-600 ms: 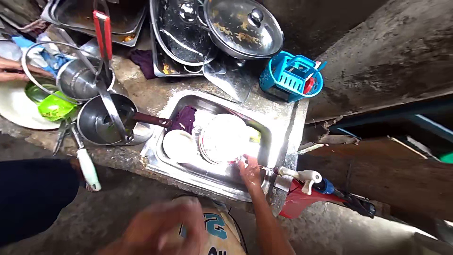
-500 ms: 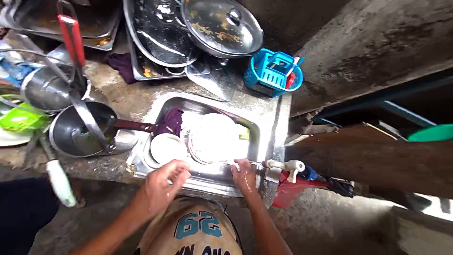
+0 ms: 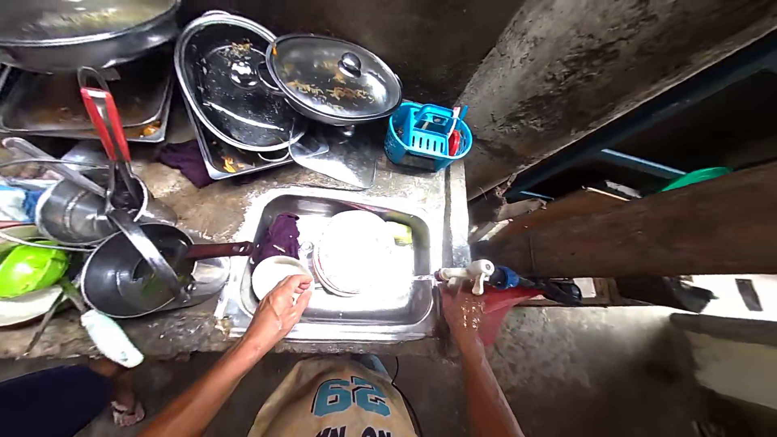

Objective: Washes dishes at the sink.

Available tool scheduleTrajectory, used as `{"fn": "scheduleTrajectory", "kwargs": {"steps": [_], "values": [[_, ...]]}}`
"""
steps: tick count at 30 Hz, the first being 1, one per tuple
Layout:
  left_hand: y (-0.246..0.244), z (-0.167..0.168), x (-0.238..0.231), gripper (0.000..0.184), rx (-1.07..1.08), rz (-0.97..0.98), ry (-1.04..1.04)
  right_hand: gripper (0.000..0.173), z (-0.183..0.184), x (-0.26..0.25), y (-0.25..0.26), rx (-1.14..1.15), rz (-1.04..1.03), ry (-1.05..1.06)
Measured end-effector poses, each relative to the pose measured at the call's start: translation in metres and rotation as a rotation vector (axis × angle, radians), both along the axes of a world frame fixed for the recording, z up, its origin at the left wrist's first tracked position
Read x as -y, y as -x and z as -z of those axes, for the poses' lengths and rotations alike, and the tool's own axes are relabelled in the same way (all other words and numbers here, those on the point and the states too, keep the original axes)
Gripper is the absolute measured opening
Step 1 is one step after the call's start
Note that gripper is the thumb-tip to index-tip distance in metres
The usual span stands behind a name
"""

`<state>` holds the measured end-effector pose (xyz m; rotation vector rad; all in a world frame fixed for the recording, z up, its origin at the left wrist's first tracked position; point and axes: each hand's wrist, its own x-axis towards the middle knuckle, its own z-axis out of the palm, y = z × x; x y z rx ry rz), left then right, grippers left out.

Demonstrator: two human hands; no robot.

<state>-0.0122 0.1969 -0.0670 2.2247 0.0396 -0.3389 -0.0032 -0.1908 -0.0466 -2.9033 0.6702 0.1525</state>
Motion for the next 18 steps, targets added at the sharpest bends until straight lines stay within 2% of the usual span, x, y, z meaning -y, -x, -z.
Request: {"fn": "scheduleTrajectory", "kwargs": {"steps": [4,6,9,12,14,18], "values": [[-0.013,-0.004,0.03,0.03,0.022,0.056,0.05,0.058,-0.004,-0.002,-0.01,-0.129,0.008,0.05],[-0.032,-0.005,0.061,0.031,0.118,0.184,0.021,0.059,-0.02,-0.006,-0.015,-0.217,0.046,-0.013],[-0.069,-0.005,0.118,0.038,0.123,0.464,-0.091,0.053,-0.043,-0.022,-0.007,-0.244,0.013,-0.206],[-0.098,-0.006,0.171,0.044,0.087,0.623,-0.204,0.056,-0.055,-0.039,0.017,-0.158,-0.215,-0.402],[-0.116,-0.004,0.195,0.045,0.119,0.678,-0.249,0.059,-0.057,-0.04,0.033,-0.08,-0.345,-0.447],[-0.151,0.015,0.228,0.044,0.142,0.666,-0.388,0.05,-0.096,-0.017,0.058,0.224,-0.325,-0.603]]}}
